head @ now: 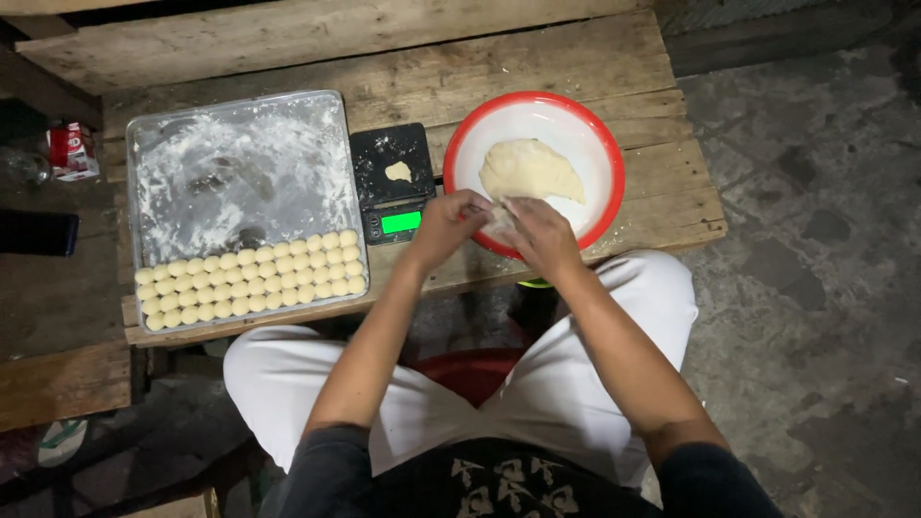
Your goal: Portioning dough by weighing small pieces on a digital scale and rolling them into uniform balls.
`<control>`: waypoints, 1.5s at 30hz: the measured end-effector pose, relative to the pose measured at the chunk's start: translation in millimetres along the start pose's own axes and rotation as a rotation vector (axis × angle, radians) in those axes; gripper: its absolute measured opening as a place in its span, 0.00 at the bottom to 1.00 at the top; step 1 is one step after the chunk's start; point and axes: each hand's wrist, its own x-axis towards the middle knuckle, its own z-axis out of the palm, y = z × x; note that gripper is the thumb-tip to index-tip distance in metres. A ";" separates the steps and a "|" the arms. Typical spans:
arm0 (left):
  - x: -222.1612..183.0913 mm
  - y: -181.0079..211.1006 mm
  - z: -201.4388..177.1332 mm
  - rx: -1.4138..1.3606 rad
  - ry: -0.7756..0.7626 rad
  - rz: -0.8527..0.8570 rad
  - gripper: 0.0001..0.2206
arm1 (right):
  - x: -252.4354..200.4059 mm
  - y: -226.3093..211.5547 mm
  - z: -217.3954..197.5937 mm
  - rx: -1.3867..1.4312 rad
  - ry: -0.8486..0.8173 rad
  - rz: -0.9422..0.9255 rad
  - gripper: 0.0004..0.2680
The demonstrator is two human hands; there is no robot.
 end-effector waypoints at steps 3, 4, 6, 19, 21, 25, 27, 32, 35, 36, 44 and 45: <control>-3.9 1.8 9.2 0.032 -0.038 -0.022 0.08 | -10.3 14.8 8.3 0.022 -0.027 0.010 0.08; -5.1 1.9 12.0 0.032 -0.037 -0.023 0.08 | -10.9 15.5 8.2 0.023 -0.028 0.011 0.08; -7.3 1.8 18.1 0.024 0.015 -0.078 0.11 | -12.6 17.3 7.8 0.008 -0.049 0.043 0.06; -18.5 37.3 7.5 0.174 0.011 -0.028 0.05 | -5.6 3.8 -5.1 0.272 -0.113 0.213 0.06; -14.9 18.6 4.6 0.231 0.134 0.059 0.04 | -11.1 11.6 -0.7 0.580 -0.127 0.468 0.03; -4.1 17.7 -29.2 0.283 0.337 0.134 0.04 | -13.6 17.7 -4.0 0.736 -0.071 0.587 0.02; -1.6 22.0 -55.4 0.440 0.444 0.059 0.07 | -3.7 14.0 -16.7 0.684 -0.008 0.597 0.03; 14.3 -13.3 -90.7 0.729 0.447 -0.126 0.13 | -2.0 12.6 -19.5 0.709 0.035 0.649 0.04; 22.0 -36.5 -98.5 1.053 0.420 0.025 0.08 | -2.7 16.5 -10.6 0.640 0.052 0.624 0.05; 23.2 -45.2 -99.7 1.159 0.394 0.089 0.07 | -4.5 18.8 -6.7 0.594 0.057 0.595 0.07; 26.6 -55.9 -103.2 1.274 0.376 0.214 0.11 | -8.5 28.9 -6.1 0.433 0.024 0.545 0.06; 28.6 -56.5 -103.7 1.222 0.398 0.201 0.10 | -6.4 27.9 -9.2 0.417 0.015 0.551 0.05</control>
